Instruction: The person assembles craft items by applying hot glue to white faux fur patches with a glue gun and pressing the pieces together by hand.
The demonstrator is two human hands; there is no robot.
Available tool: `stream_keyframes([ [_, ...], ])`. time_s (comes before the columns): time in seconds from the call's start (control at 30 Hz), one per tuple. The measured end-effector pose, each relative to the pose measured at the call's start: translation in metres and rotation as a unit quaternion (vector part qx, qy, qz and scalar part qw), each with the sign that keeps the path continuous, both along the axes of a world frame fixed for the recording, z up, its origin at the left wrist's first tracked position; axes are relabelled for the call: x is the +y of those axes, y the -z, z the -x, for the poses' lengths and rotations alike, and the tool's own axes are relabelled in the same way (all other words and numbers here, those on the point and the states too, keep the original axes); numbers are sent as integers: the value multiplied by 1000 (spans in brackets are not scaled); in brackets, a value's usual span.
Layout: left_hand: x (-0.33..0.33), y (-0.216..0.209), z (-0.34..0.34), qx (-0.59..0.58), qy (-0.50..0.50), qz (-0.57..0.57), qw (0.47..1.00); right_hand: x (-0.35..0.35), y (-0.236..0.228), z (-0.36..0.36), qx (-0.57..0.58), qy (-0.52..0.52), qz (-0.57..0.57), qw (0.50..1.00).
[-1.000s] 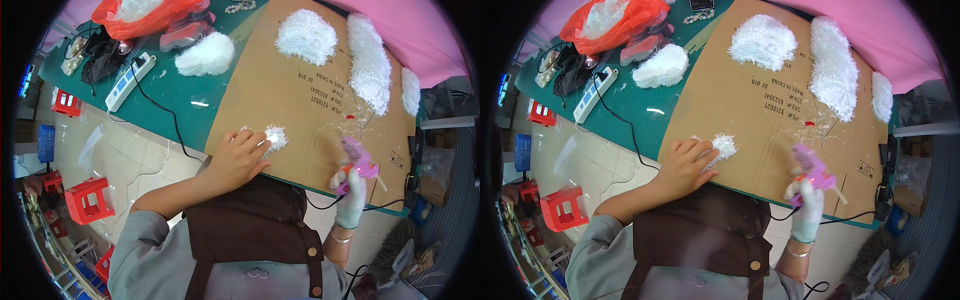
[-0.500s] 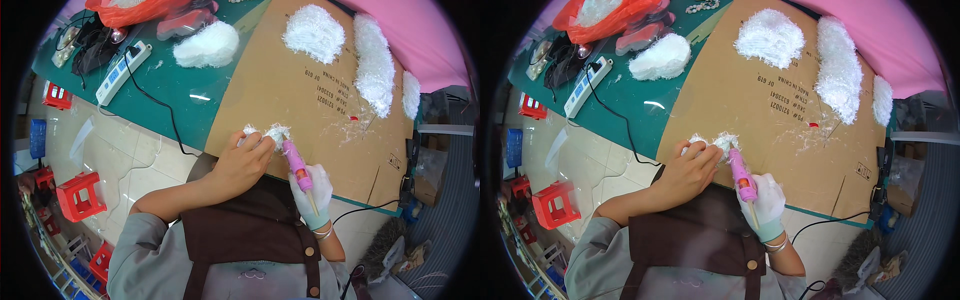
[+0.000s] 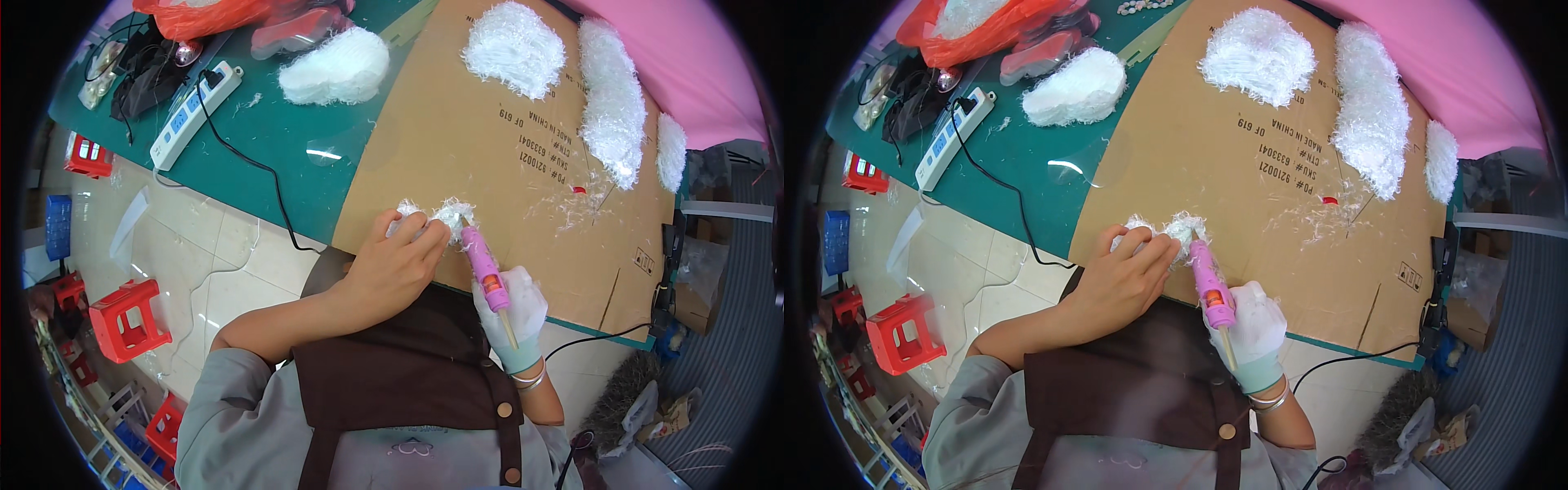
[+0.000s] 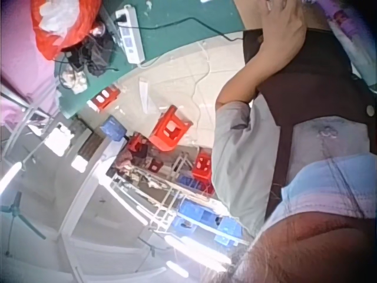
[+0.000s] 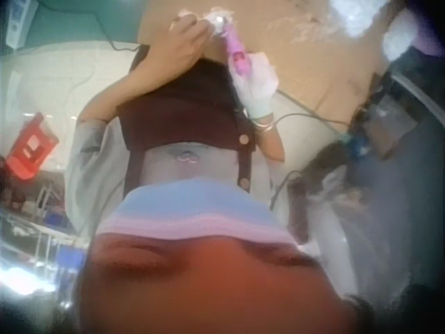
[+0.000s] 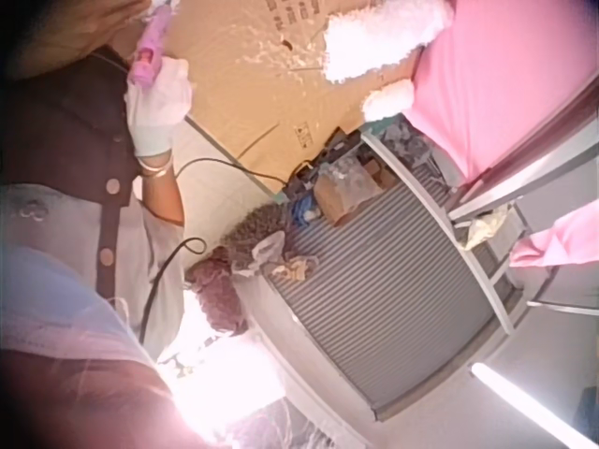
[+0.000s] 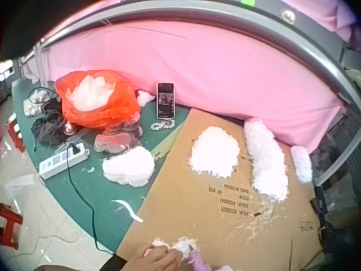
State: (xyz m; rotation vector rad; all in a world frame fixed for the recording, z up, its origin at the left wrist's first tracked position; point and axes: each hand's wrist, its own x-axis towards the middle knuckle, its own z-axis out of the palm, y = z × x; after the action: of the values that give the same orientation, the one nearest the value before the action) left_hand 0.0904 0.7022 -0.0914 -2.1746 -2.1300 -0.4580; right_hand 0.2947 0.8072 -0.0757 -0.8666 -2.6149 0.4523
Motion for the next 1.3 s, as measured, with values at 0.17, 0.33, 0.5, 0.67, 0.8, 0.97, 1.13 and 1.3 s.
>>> stream_keyframes([
  [0.17, 0, 0, 0, -6, -7, -15, 1000, 11, -3, -24, 49, 52, 162, 984],
  [0.33, 0, 1, -1, -3, -6, -19, 1000, 28, -50, -6, 212, 182, 416, 865],
  [0.5, -1, -3, -1, -2, -10, -8, 1000, 73, -16, 50, 355, 59, 583, 728],
  [0.67, -1, -1, -3, -17, -15, -1, 1000, 77, -2, 76, 299, 4, 652, 697],
  [0.8, -3, -3, -4, -23, -20, -2, 1000, 69, -9, 69, 239, -2, 609, 756],
  [0.97, 0, 1, -7, -13, -24, -41, 999, 45, -5, 71, 150, -8, 546, 824],
  [1.13, -2, -4, -6, -23, -29, 3, 999, 55, -10, 59, 339, -17, 555, 759],
  [1.3, -2, -7, -6, -36, -26, 11, 999, 51, 0, 63, 403, 4, 582, 706],
])
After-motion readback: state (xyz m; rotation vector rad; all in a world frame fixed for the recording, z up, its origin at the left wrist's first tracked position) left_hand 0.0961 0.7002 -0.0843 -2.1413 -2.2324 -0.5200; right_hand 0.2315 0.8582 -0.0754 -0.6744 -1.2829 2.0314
